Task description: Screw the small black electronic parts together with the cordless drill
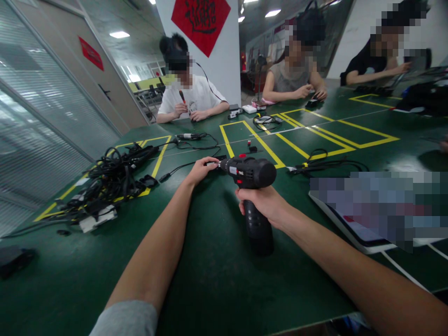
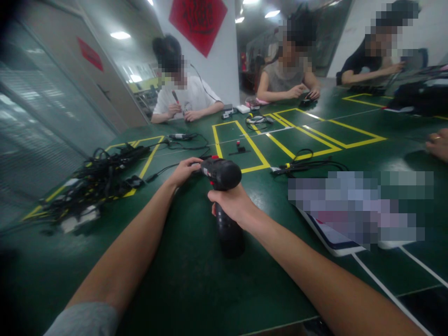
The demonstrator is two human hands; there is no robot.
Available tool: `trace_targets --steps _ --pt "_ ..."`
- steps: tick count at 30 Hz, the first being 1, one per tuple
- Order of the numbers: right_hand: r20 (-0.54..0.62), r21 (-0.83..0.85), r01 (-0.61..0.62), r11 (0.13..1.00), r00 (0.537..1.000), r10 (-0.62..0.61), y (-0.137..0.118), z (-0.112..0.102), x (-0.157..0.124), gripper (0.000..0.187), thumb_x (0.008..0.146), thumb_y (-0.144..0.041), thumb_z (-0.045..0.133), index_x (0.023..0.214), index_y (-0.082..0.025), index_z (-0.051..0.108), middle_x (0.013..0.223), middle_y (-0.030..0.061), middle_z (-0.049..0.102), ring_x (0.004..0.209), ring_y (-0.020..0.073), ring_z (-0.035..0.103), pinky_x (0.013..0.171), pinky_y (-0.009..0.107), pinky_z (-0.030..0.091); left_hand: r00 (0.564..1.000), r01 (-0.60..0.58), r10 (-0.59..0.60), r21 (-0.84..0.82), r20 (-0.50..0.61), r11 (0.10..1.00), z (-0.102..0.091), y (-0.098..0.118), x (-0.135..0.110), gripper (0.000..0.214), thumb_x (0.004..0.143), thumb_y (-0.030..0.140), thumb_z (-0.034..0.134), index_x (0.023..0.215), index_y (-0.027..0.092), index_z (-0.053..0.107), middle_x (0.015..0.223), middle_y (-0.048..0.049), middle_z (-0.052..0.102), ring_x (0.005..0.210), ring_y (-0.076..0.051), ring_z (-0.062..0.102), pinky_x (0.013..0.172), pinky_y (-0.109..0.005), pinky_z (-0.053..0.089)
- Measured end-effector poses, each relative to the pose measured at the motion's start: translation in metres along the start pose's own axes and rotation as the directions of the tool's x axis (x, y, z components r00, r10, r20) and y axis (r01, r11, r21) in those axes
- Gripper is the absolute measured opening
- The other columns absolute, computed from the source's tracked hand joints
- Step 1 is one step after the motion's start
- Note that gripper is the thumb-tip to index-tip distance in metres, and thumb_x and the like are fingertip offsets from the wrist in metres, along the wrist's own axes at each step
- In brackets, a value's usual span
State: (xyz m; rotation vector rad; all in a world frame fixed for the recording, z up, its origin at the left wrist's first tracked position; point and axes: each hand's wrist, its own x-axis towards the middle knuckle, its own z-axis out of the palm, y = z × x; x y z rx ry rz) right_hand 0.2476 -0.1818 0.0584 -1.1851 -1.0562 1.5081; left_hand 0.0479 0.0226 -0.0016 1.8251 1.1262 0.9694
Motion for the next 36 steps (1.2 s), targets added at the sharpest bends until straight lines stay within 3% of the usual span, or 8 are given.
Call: trace_targets --steps 15,26,36 --pt "0.009 -0.006 -0.004 1.0 1.0 0.004 -0.0003 -0.0018 -0.0004 0.008 0.063 -0.016 0.064 0.069 -0.018 0.059 0.058 0.001 0.059 0.046 0.0132 0.054 0.047 0.027 0.04 1.0 0.003 -0.002 0.043 -0.011 0.999 0.0005 0.0064 -0.0034 0.035 0.067 0.034 0.068 0.097 0.017 0.073 0.104 -0.0064 0.072 0.098 -0.023 0.061 0.098 -0.037 0.044" --pt "0.004 -0.016 -0.011 1.0 1.0 0.011 -0.0009 0.0002 -0.0002 0.007 0.064 -0.017 0.064 0.069 -0.018 0.058 0.048 -0.0006 0.055 0.043 0.0136 0.051 0.045 0.027 0.039 1.0 0.004 -0.004 0.05 -0.004 0.999 0.0008 0.0058 -0.0025 0.036 0.066 0.034 0.068 0.098 0.016 0.072 0.103 -0.0062 0.072 0.096 -0.022 0.061 0.096 -0.036 0.044" --pt "-0.003 -0.025 -0.007 1.0 1.0 0.007 0.0025 -0.0024 0.0004 0.009 0.064 -0.019 0.065 0.071 -0.018 0.06 0.057 0.001 0.06 0.047 0.0143 0.054 0.046 0.028 0.04 1.0 0.011 -0.012 0.032 0.006 0.999 0.0003 0.0023 -0.0017 0.037 0.067 0.036 0.068 0.099 0.017 0.072 0.099 -0.0062 0.071 0.092 -0.021 0.061 0.093 -0.035 0.045"
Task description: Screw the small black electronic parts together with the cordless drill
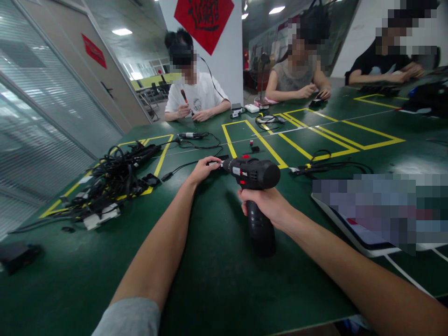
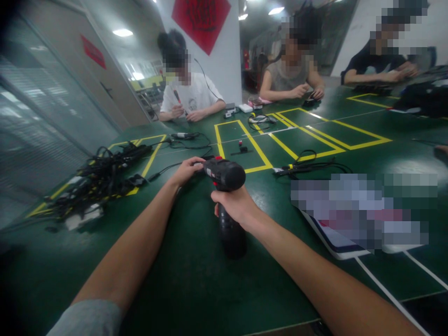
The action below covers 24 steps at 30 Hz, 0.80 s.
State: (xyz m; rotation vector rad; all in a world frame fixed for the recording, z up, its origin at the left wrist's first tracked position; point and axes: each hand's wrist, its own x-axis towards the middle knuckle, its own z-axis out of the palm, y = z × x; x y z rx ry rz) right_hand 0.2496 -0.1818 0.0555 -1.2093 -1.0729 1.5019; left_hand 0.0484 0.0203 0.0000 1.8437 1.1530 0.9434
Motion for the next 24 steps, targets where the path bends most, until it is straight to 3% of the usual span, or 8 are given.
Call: trace_targets --steps 10,24 --pt "-0.005 -0.038 -0.015 0.999 1.0 0.015 -0.0001 -0.0009 0.0005 0.007 0.065 -0.021 0.065 0.071 -0.018 0.062 0.053 0.0016 0.058 0.048 0.0156 0.054 0.048 0.029 0.04 1.0 -0.003 0.003 0.042 0.009 0.999 -0.0007 0.0003 -0.0012 0.043 0.065 0.04 0.07 0.102 0.016 0.071 0.092 -0.0044 0.07 0.081 -0.018 0.058 0.081 -0.031 0.046" --pt "-0.006 -0.033 -0.032 0.999 0.999 0.032 -0.0014 0.0011 -0.0001 0.005 0.065 -0.02 0.064 0.069 -0.018 0.061 0.048 0.0009 0.057 0.044 0.0147 0.052 0.046 0.028 0.039 1.0 -0.013 0.013 0.017 0.012 1.0 -0.0008 -0.0012 -0.0005 0.044 0.066 0.042 0.071 0.102 0.016 0.071 0.094 -0.0046 0.07 0.081 -0.018 0.059 0.081 -0.031 0.047"
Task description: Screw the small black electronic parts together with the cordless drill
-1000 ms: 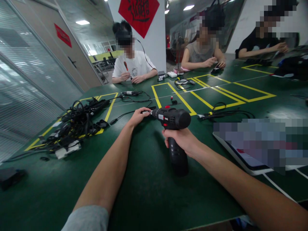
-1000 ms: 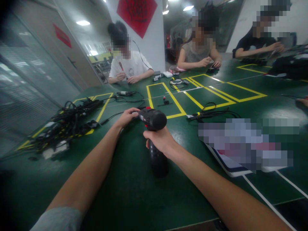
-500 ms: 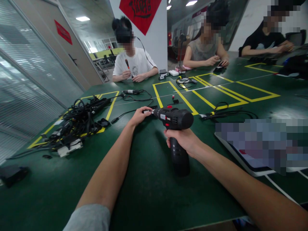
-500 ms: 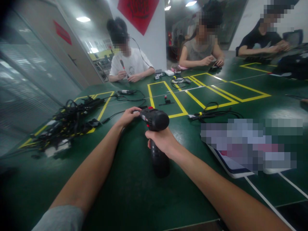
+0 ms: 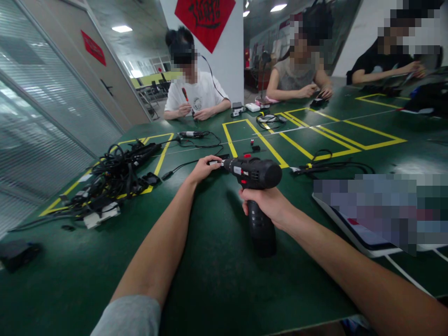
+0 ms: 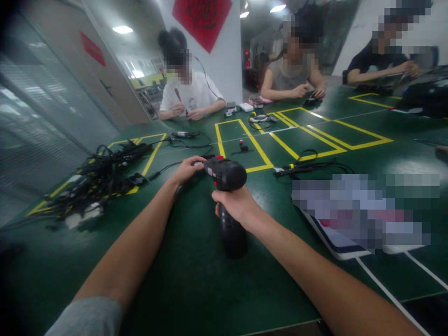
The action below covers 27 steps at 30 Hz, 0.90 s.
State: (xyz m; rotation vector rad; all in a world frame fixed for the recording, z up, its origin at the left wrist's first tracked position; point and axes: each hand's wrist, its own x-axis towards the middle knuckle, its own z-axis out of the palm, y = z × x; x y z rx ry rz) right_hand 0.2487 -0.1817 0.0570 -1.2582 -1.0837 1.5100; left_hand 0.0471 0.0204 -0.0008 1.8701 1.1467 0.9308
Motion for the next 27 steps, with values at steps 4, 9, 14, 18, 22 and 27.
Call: trace_targets --steps 4,9,14,18,22,27 --pt "-0.012 0.024 0.026 0.999 1.0 -0.026 0.0016 -0.0003 0.0011 0.007 0.064 -0.018 0.065 0.069 -0.018 0.06 0.054 0.0011 0.059 0.046 0.0145 0.054 0.046 0.028 0.04 1.0 -0.007 0.007 -0.005 -0.01 1.0 0.0004 0.0015 -0.0005 0.042 0.065 0.04 0.072 0.1 0.016 0.072 0.093 -0.0047 0.07 0.08 -0.018 0.059 0.081 -0.032 0.047" --pt "0.0 0.03 0.024 0.999 1.0 -0.024 -0.0005 -0.0005 0.0002 0.007 0.064 -0.017 0.065 0.07 -0.018 0.06 0.053 0.0012 0.059 0.046 0.0147 0.054 0.047 0.028 0.04 1.0 -0.013 0.013 -0.011 -0.004 1.0 0.0003 -0.0014 0.0012 0.041 0.066 0.04 0.072 0.1 0.017 0.071 0.096 -0.005 0.07 0.083 -0.018 0.059 0.083 -0.031 0.046" --pt "0.005 0.019 0.014 1.0 1.0 -0.014 -0.0014 -0.0013 -0.0001 0.005 0.066 -0.017 0.064 0.07 -0.017 0.061 0.049 0.0013 0.058 0.045 0.0147 0.053 0.048 0.028 0.041 1.0 -0.016 0.016 -0.002 0.001 1.0 0.0002 -0.0029 0.0026 0.041 0.066 0.039 0.072 0.1 0.016 0.071 0.096 -0.0047 0.071 0.082 -0.017 0.06 0.083 -0.032 0.047" --pt "-0.008 0.034 0.024 0.999 1.0 -0.024 -0.0003 -0.0008 0.0005 0.009 0.063 -0.016 0.065 0.071 -0.018 0.06 0.052 0.0008 0.059 0.045 0.0145 0.054 0.047 0.028 0.04 1.0 -0.008 0.008 -0.004 -0.012 1.0 0.0007 -0.0021 0.0021 0.04 0.067 0.038 0.072 0.1 0.016 0.071 0.097 -0.0049 0.071 0.084 -0.018 0.06 0.085 -0.031 0.047" --pt "-0.019 0.029 0.029 0.999 0.999 -0.029 -0.0025 0.001 -0.0008 0.009 0.062 -0.015 0.064 0.071 -0.017 0.06 0.05 0.0002 0.058 0.043 0.0142 0.053 0.046 0.027 0.04 1.0 -0.002 0.002 0.019 -0.018 1.0 0.001 -0.0001 0.0013 0.04 0.067 0.038 0.071 0.101 0.017 0.072 0.097 -0.0043 0.071 0.086 -0.018 0.06 0.087 -0.032 0.047" --pt "-0.006 0.038 0.012 0.999 1.0 -0.012 -0.002 0.0006 -0.0007 0.009 0.063 -0.017 0.065 0.071 -0.017 0.06 0.05 0.0002 0.057 0.044 0.0142 0.053 0.046 0.027 0.04 1.0 0.007 -0.007 0.016 -0.018 1.0 0.0008 -0.0004 0.0018 0.041 0.066 0.038 0.071 0.101 0.016 0.072 0.098 -0.0045 0.072 0.087 -0.019 0.061 0.088 -0.033 0.047"
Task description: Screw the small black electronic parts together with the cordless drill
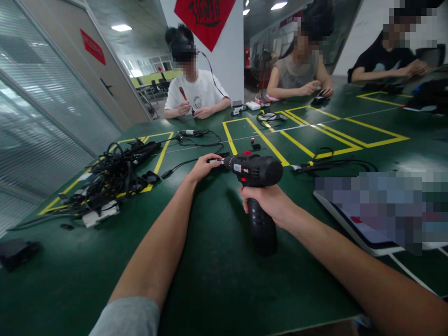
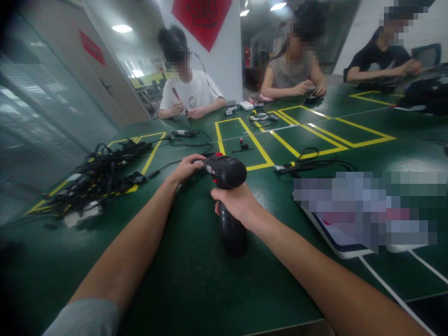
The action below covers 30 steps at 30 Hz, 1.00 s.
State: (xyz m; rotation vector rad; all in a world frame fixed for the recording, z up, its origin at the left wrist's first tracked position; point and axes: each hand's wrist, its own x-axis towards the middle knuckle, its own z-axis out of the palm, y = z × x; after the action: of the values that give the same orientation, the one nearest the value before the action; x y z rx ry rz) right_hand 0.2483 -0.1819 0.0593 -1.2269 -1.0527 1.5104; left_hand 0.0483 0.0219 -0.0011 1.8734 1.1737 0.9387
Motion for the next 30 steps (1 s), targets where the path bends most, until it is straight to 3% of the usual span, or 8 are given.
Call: trace_targets --steps 19,30 --pt "0.022 0.012 0.026 1.0 0.999 -0.026 -0.0016 0.0 0.0022 0.007 0.065 -0.012 0.062 0.065 -0.017 0.058 0.045 -0.001 0.054 0.043 0.0151 0.054 0.047 0.027 0.042 1.0 -0.009 0.009 -0.027 -0.001 1.0 -0.003 -0.007 0.0047 0.035 0.069 0.037 0.072 0.099 0.018 0.073 0.101 -0.0056 0.072 0.093 -0.021 0.063 0.095 -0.036 0.045" --pt "0.024 0.008 0.065 0.998 0.998 -0.065 0.0009 0.0007 0.0054 0.008 0.065 -0.013 0.062 0.064 -0.018 0.057 0.046 -0.0017 0.055 0.041 0.0153 0.055 0.045 0.027 0.041 0.999 0.04 -0.04 -0.017 -0.008 0.999 -0.0027 -0.0059 0.0044 0.035 0.069 0.035 0.071 0.1 0.02 0.073 0.093 -0.0046 0.073 0.083 -0.019 0.062 0.087 -0.034 0.049"
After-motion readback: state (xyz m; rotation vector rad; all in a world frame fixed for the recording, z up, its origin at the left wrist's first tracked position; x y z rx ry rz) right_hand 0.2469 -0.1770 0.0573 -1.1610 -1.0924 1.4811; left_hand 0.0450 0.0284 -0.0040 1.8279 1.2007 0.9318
